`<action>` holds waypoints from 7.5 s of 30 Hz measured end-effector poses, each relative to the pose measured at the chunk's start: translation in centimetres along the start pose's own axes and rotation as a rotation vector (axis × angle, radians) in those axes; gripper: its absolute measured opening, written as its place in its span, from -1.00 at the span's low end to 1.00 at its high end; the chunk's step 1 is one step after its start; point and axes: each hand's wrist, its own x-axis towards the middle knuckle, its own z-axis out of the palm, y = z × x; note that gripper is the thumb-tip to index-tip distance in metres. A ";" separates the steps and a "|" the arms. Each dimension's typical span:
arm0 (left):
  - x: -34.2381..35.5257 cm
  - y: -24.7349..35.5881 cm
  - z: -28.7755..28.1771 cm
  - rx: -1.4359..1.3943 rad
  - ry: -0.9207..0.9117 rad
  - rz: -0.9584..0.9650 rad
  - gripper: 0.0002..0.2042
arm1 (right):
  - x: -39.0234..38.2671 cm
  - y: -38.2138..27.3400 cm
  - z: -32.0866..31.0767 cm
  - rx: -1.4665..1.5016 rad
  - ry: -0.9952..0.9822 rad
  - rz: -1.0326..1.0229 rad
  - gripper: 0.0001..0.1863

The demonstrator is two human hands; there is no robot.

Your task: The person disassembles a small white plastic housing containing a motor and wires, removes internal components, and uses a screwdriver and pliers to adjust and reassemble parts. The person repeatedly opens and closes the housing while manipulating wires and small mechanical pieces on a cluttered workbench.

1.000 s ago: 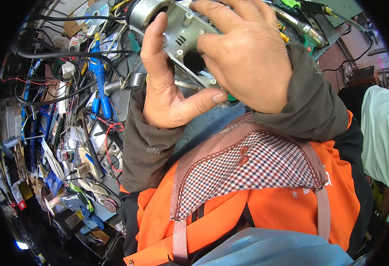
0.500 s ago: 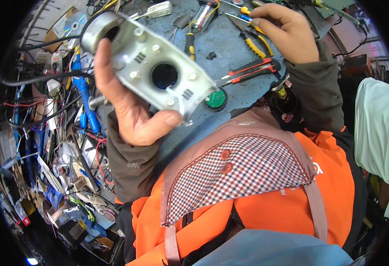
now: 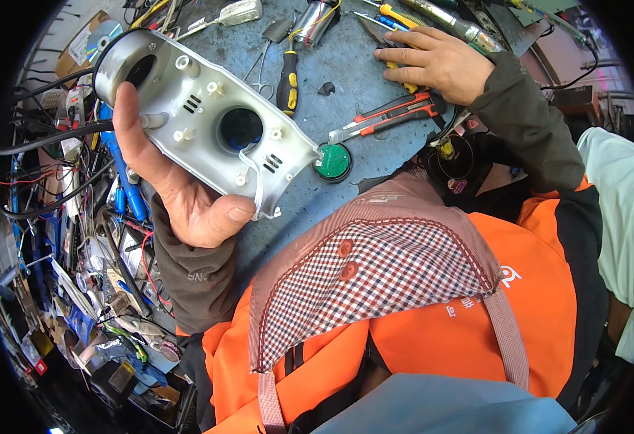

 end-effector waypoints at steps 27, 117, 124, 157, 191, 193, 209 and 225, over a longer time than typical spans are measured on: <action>-0.4 -0.4 0.0 -0.106 -0.092 0.039 0.35 | 8.9 -4.7 -10.9 1.882 1.217 0.021 -0.67; -1.1 1.0 -0.8 -0.118 -0.254 -0.172 0.40 | 15.6 -11.3 -8.4 1.238 1.069 -0.258 -0.90; 0.0 0.2 0.6 -0.283 -0.184 -0.022 0.42 | 12.1 -11.6 -10.5 0.827 0.898 -0.100 -0.79; -0.4 1.1 0.7 -0.270 -0.091 -0.049 0.47 | 9.8 -15.8 -10.3 0.657 1.050 0.111 -0.27; -0.3 1.0 -0.1 -0.174 -0.222 -0.015 0.38 | 10.5 -11.7 -12.3 0.835 0.803 -0.013 -0.47; -0.6 1.9 0.3 -0.199 -0.160 -0.103 0.37 | 10.8 -11.9 -12.2 0.827 0.793 -0.022 -0.48; -0.9 2.7 -0.4 -0.126 -0.176 -0.281 0.37 | 12.8 -10.7 -12.2 0.756 0.730 -0.176 -0.56; -0.9 1.3 0.0 -0.202 -0.180 -0.116 0.36 | 9.9 -12.7 -10.9 0.533 1.059 -0.185 -0.57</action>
